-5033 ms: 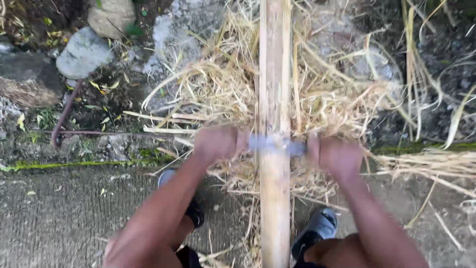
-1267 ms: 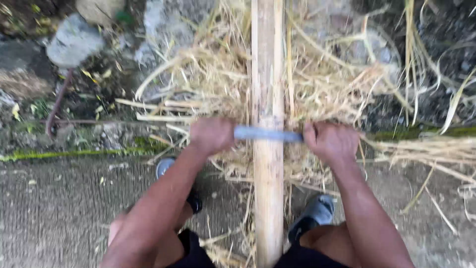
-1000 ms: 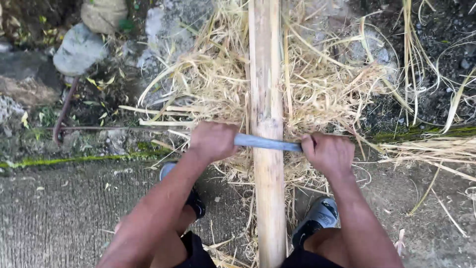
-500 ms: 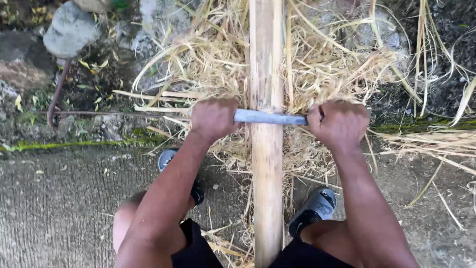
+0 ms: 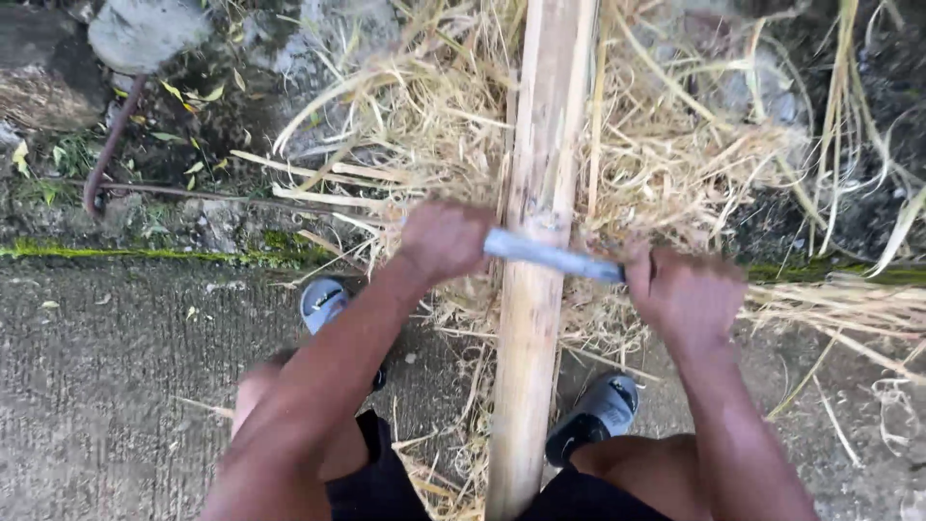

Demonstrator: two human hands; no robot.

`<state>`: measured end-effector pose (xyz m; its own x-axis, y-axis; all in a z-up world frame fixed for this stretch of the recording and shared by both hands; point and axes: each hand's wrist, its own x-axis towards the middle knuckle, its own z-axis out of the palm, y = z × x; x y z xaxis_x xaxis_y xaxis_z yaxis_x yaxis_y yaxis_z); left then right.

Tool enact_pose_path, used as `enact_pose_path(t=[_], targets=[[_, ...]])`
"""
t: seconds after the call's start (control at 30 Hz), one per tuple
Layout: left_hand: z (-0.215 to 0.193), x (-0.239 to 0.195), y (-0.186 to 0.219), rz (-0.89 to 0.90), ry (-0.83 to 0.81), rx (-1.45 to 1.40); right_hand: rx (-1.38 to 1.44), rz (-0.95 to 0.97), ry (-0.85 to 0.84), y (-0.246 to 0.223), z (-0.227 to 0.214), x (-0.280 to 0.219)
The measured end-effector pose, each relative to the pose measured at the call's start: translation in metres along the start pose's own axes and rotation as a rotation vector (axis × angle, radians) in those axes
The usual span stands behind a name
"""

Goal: Scraping a bamboo pole with a knife to remove the outer layer.

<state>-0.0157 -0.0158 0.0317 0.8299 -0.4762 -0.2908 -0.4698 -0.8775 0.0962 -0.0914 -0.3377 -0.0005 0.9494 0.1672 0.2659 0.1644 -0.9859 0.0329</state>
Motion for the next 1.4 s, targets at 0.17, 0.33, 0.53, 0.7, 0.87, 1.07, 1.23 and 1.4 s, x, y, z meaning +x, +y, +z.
enact_pose_path(t=[0.17,0.33,0.53,0.7,0.87,1.07,1.23,1.4], targets=[[0.000,0.000,-0.002,0.082,-0.134,-0.009,0.080,-0.135,-0.041,-0.015,-0.009,-0.056],[0.001,0.032,-0.019,0.276,0.246,0.032,-0.007,-0.020,-0.307,-0.011,-0.008,-0.037],[0.005,0.028,-0.024,0.292,0.434,0.071,-0.001,-0.008,-0.350,-0.004,-0.018,-0.023],[-0.013,0.037,-0.022,0.171,0.013,0.058,-0.038,-0.001,-0.439,-0.010,-0.030,-0.003],[-0.009,0.026,-0.011,0.160,0.038,0.051,-0.044,-0.031,-0.284,-0.007,-0.030,-0.014],[-0.001,0.036,-0.019,0.167,-0.141,0.032,-0.091,0.023,-0.412,-0.015,-0.035,-0.017],[-0.010,0.038,-0.030,0.174,-0.047,0.034,-0.078,-0.042,-0.253,-0.021,-0.029,-0.005],[-0.001,0.042,-0.028,0.236,0.052,0.023,-0.102,0.019,-0.338,-0.017,-0.031,-0.017]])
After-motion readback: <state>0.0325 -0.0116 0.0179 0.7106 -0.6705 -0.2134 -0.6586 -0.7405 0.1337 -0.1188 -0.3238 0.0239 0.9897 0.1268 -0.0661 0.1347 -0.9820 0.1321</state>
